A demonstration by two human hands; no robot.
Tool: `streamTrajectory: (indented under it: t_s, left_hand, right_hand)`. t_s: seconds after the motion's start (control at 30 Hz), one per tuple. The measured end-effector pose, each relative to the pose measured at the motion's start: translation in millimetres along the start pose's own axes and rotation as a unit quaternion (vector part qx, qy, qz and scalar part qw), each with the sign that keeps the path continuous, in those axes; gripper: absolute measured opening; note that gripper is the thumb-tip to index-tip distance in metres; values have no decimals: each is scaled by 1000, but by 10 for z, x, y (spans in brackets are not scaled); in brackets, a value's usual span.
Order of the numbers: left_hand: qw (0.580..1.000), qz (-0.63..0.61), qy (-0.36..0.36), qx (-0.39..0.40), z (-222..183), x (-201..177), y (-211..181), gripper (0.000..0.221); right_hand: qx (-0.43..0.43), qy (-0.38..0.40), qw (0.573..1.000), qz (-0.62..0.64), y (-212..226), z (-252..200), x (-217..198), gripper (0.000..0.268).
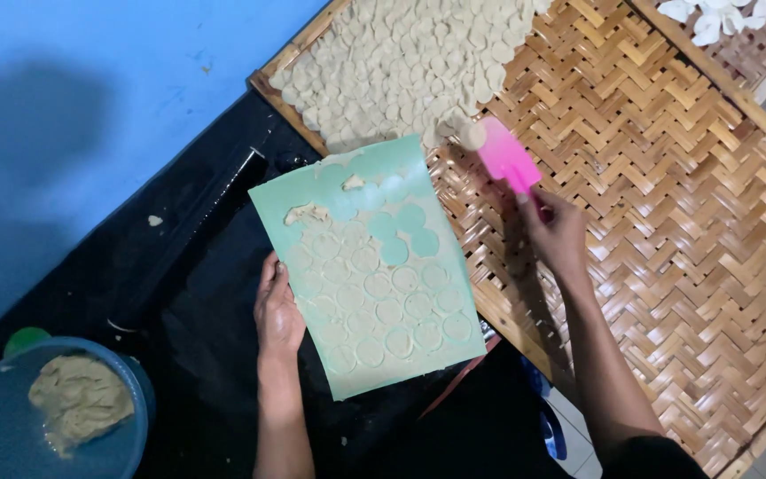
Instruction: Placing small round dough pieces onto a woven tray using a spatula.
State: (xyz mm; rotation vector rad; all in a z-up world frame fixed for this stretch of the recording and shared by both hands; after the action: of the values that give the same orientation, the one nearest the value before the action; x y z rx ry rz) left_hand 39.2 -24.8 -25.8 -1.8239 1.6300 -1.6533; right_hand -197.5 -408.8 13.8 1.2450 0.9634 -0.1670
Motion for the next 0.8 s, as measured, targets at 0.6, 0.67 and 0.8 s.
streamTrajectory:
  t_s: [0.6,0.67,0.8]
  left_hand:
    - [1000,13,-3,10,2,-4,6,39]
    - [1000,8,-2,7,0,17,-8,39]
    - [1000,-3,15,11,18,-28,25,38]
  right_hand:
    - [-102,-134,977,-133,227,1037,-65,28]
    - [-99,-135,975,-148,461,926,-141,29]
    - [-103,-148,969,-167,499,834,-165,31]
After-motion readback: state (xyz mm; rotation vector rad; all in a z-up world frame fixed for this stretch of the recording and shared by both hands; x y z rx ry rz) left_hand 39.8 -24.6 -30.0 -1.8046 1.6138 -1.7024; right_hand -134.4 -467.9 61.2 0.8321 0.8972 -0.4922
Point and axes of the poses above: each hand's wrist, its own z-axis towards the middle knuckle, its own x-axis out of the palm, y = z × x, the point moved 5 cm from there along z, towards the middle knuckle, and after that the axes turned 1 degree about x, right-handed, at the moved point
